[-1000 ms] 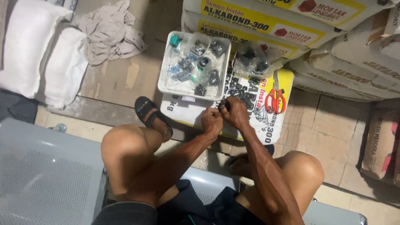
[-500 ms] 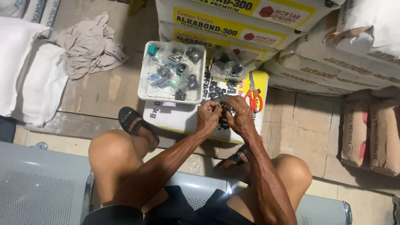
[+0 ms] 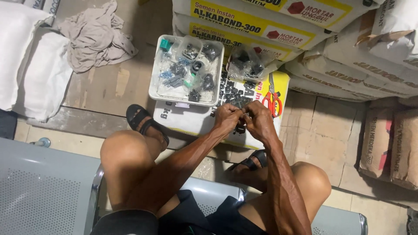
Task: Sorting small black fasteners from a pile into a plastic storage container.
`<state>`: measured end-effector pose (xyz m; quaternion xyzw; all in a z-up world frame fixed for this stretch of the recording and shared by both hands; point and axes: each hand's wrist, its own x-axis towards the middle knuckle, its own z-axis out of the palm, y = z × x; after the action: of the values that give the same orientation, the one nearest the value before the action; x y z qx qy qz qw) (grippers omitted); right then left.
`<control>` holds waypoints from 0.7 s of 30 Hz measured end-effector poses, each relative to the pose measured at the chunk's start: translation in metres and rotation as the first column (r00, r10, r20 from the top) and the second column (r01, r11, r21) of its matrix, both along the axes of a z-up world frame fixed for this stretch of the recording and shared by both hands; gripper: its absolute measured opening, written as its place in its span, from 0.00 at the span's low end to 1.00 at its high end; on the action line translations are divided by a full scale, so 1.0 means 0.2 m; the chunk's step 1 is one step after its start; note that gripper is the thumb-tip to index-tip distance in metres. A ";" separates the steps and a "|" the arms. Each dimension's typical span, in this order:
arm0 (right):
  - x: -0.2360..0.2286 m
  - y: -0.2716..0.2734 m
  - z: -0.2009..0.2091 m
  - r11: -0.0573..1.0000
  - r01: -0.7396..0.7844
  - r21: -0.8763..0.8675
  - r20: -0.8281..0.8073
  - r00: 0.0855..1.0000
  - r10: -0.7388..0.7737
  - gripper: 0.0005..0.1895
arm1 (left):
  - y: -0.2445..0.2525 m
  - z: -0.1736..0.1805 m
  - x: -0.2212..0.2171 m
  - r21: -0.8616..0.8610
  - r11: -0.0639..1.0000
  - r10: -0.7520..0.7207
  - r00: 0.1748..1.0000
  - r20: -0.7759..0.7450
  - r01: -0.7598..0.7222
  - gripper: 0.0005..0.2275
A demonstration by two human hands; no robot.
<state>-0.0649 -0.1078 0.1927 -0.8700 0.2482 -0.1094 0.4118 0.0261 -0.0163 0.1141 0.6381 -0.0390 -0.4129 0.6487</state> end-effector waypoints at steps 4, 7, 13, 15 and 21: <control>-0.03 -0.04 0.05 0.950 0.121 0.288 0.053 0.988 -0.142 0.06 | 0.04 0.11 0.04 -0.196 0.975 -0.102 0.994 0.041 0.108 0.10; -0.07 -0.05 0.13 0.883 0.195 0.428 0.005 0.976 -0.218 0.05 | 0.06 0.14 0.05 -0.332 0.915 -0.198 0.973 0.118 0.227 0.08; -0.11 -0.03 0.07 0.838 0.227 0.496 -0.004 0.966 -0.259 0.04 | 0.08 0.09 0.06 -0.136 0.879 -0.340 0.800 0.495 0.457 0.05; -0.11 -0.03 0.09 0.837 0.215 0.503 -0.025 0.972 -0.235 0.04 | 0.07 0.02 0.03 -0.143 0.901 -0.284 0.806 0.519 0.409 0.04; -0.13 -0.05 0.28 0.780 0.156 0.606 -0.049 0.986 -0.159 0.04 | -0.07 -0.34 0.00 -0.248 0.947 -0.108 0.930 0.351 0.203 0.06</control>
<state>-0.0901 -0.1183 0.2493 -0.6675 0.3410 -0.0599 0.6592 0.0266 -0.0301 0.0462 0.5953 -0.2568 -0.3400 0.6813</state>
